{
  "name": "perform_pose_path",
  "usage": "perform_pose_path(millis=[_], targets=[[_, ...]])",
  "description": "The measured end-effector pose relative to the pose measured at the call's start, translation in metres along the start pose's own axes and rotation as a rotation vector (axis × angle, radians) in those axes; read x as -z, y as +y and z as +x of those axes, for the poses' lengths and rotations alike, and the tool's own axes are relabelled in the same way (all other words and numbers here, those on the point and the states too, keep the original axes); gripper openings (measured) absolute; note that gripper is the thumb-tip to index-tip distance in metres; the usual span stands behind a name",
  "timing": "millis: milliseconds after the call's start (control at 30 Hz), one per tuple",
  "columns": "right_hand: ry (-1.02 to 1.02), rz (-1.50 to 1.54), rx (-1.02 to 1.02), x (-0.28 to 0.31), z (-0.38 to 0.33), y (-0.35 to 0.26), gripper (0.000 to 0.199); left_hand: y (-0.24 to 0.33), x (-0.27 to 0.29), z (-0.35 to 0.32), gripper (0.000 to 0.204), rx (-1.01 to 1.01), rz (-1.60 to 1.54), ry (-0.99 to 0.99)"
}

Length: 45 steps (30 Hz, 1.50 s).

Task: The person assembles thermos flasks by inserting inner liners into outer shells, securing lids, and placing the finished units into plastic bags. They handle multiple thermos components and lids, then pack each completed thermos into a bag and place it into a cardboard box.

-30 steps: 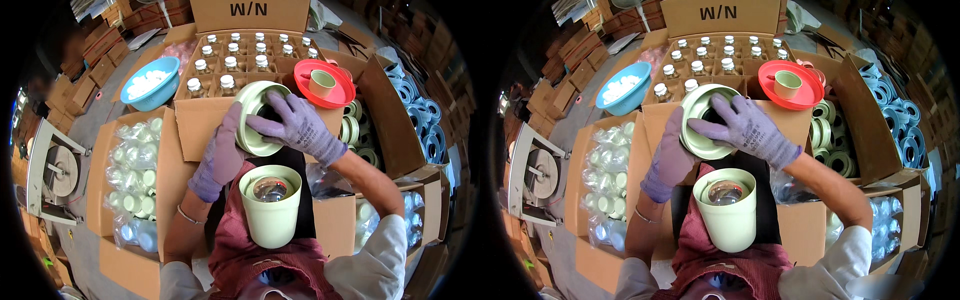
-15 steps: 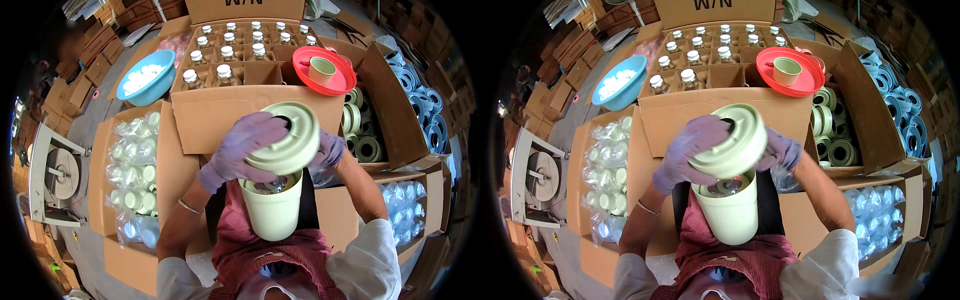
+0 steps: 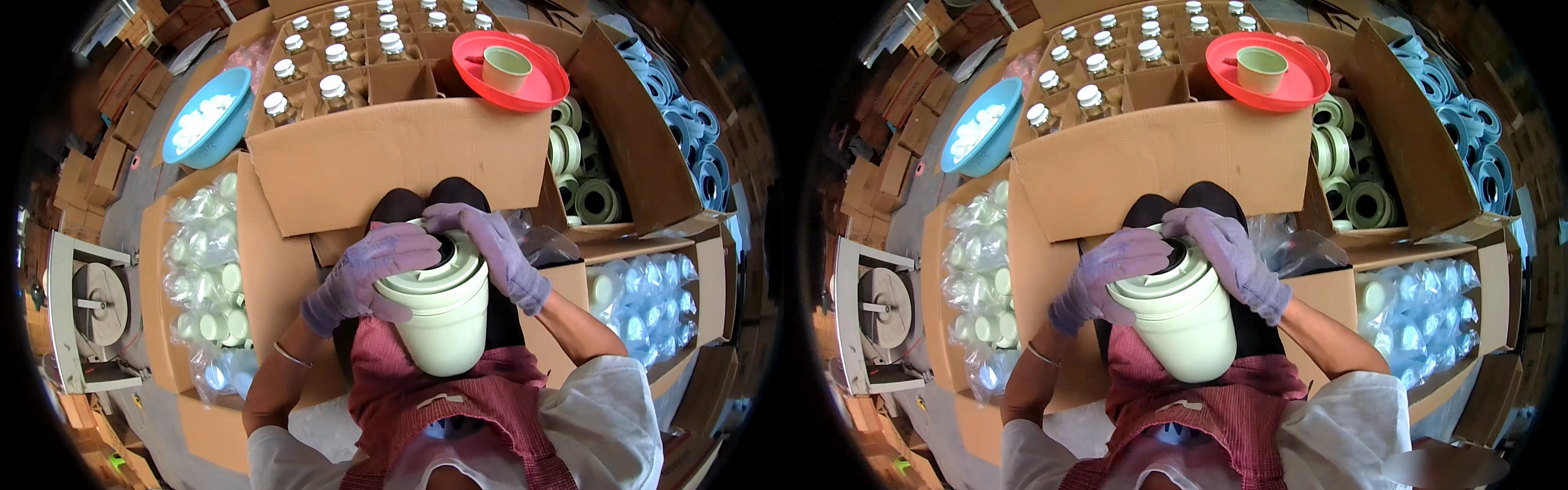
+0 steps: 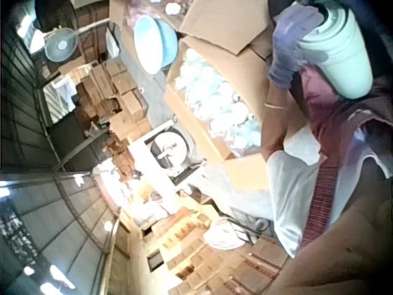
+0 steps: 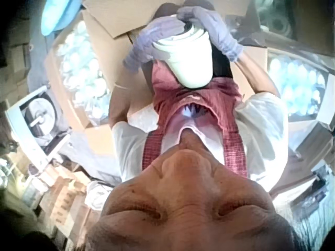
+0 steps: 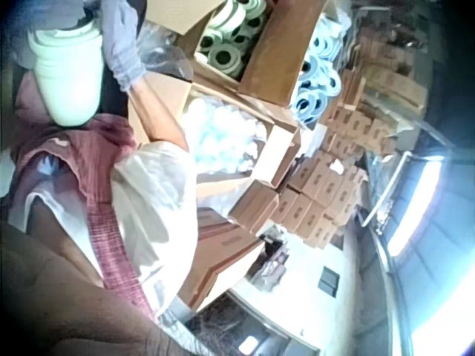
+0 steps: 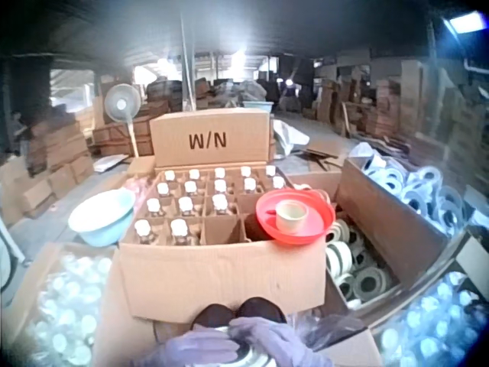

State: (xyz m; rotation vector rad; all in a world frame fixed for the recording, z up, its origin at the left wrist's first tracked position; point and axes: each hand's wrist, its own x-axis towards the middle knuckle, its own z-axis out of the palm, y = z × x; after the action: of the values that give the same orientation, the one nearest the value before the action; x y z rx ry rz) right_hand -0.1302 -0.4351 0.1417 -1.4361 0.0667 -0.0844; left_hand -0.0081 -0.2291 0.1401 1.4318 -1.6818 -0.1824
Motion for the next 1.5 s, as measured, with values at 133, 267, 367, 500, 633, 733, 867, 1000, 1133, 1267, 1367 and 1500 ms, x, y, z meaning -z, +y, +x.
perform_pose_path(millis=[133, 267, 367, 500, 633, 733, 867, 1000, 1133, 1267, 1367, 1500], targets=[[-0.303, 0.079, 0.107, 0.016, 0.031, 0.030, 0.043, 0.035, -0.013, 0.001, 0.063, 0.202, 0.168, 0.082], [-0.220, 0.491, -0.127, 0.041, 0.052, 0.114, 0.041, 0.063, -0.023, 0.014, 0.049, 0.328, 0.235, 0.102], [-0.079, -0.069, 0.178, 0.010, 0.012, 0.016, 0.035, 0.021, -0.010, -0.003, 0.038, 0.187, -0.002, 0.125], [-0.185, -1.121, 0.706, -0.005, -0.090, -0.062, 0.050, -0.031, -0.068, -0.005, 0.044, 0.253, 0.128, 0.326], [0.155, -1.215, 0.200, 0.005, -0.142, -0.097, 0.054, 0.009, -0.140, -0.023, 0.055, 0.696, -0.465, 0.641], [0.266, -0.753, -0.083, 0.077, -0.152, -0.047, 0.059, 0.016, -0.142, -0.053, 0.049, 1.319, -1.222, 0.284], [0.336, -0.275, 0.079, 0.089, -0.144, 0.016, 0.054, 0.042, -0.110, -0.023, 0.041, 0.569, -0.283, -0.111], [0.346, 1.046, -0.587, 0.103, -0.148, 0.073, 0.064, 0.106, -0.076, 0.041, 0.023, -0.217, 0.479, -0.132], [0.400, 0.041, 0.003, 0.102, -0.136, 0.055, 0.052, 0.044, -0.067, 0.026, 0.017, 0.391, -0.135, 0.218], [0.402, -0.512, 0.355, 0.085, -0.117, 0.025, 0.036, 0.040, -0.061, 0.030, 0.022, 0.415, -0.010, 0.149], [0.338, 0.826, -0.340, 0.112, -0.125, 0.061, 0.048, 0.089, -0.058, 0.073, 0.021, -0.207, 0.420, -0.088], [0.439, 0.243, -0.103, 0.091, -0.115, 0.011, 0.061, 0.044, -0.050, 0.042, 0.024, 0.578, -0.442, 0.287]])
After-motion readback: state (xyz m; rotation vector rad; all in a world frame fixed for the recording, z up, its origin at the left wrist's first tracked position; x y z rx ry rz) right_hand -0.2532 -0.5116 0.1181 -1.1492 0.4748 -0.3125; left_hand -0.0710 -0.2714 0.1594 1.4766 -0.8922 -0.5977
